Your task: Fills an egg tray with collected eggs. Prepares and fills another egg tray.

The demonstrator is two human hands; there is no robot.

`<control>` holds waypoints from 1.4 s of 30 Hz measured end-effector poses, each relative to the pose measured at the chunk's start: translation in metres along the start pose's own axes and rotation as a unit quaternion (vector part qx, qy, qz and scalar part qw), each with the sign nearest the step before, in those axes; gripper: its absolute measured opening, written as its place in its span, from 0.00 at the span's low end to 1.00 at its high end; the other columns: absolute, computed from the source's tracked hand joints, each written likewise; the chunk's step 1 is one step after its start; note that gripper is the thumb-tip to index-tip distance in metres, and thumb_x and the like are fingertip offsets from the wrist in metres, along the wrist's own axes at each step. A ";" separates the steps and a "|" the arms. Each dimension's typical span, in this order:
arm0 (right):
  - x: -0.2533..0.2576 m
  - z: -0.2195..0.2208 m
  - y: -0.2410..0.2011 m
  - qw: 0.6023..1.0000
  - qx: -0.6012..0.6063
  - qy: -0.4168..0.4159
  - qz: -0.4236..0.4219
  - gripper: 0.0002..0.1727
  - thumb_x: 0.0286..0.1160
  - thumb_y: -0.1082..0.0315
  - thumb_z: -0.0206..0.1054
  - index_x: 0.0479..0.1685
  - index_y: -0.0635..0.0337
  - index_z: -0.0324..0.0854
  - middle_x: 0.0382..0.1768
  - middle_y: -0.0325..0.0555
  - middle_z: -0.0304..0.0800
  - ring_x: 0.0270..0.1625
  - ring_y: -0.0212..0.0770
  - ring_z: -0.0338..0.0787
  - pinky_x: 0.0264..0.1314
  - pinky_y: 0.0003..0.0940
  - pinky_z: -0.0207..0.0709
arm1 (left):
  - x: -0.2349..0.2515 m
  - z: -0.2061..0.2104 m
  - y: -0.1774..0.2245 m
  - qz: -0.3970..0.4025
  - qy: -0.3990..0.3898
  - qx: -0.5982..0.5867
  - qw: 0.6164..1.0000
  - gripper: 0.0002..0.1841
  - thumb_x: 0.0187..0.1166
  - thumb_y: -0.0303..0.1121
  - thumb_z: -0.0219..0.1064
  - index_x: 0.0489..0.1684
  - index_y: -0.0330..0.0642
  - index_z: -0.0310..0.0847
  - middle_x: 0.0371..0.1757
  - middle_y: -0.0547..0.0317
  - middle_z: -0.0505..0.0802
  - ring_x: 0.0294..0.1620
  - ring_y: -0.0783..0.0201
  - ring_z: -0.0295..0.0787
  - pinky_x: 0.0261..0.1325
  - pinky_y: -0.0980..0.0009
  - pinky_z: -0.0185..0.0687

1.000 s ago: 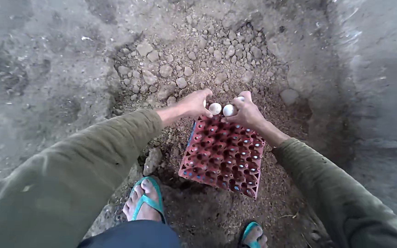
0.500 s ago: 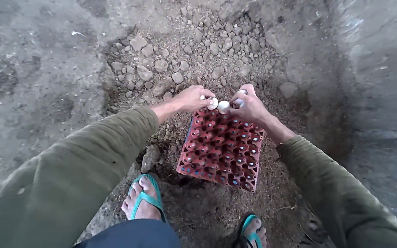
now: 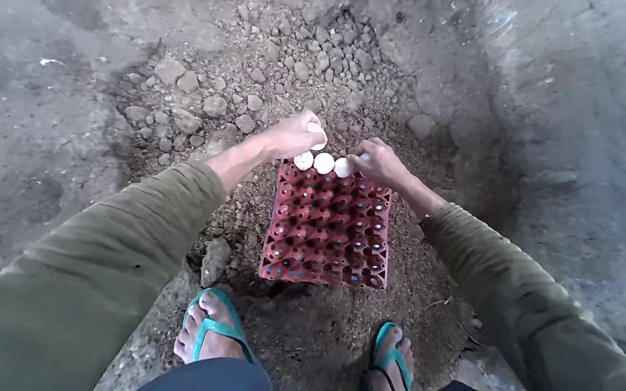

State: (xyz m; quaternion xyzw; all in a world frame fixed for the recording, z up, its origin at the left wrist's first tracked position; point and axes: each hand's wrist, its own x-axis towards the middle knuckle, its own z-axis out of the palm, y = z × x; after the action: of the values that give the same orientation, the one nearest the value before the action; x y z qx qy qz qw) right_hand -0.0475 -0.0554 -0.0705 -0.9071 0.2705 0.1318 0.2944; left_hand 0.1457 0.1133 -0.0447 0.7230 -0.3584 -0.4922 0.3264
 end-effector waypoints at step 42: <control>-0.126 0.081 0.058 0.853 0.415 0.025 0.314 0.39 0.84 0.49 0.58 0.88 0.64 0.54 0.70 0.70 0.80 0.71 0.60 0.83 0.74 0.60 0.75 | -0.064 0.098 -0.114 -0.267 0.132 -0.147 0.943 0.45 0.91 0.63 0.26 0.81 0.32 0.70 0.79 0.30 0.79 0.82 0.37 0.72 0.82 0.36 0.64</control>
State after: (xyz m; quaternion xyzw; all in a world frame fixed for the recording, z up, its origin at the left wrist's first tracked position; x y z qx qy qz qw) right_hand -0.1903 0.0060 -0.1111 -0.5699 0.5781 0.0700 0.5798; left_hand 0.0590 0.2154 -0.1375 0.7947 -0.0300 -0.5089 0.3296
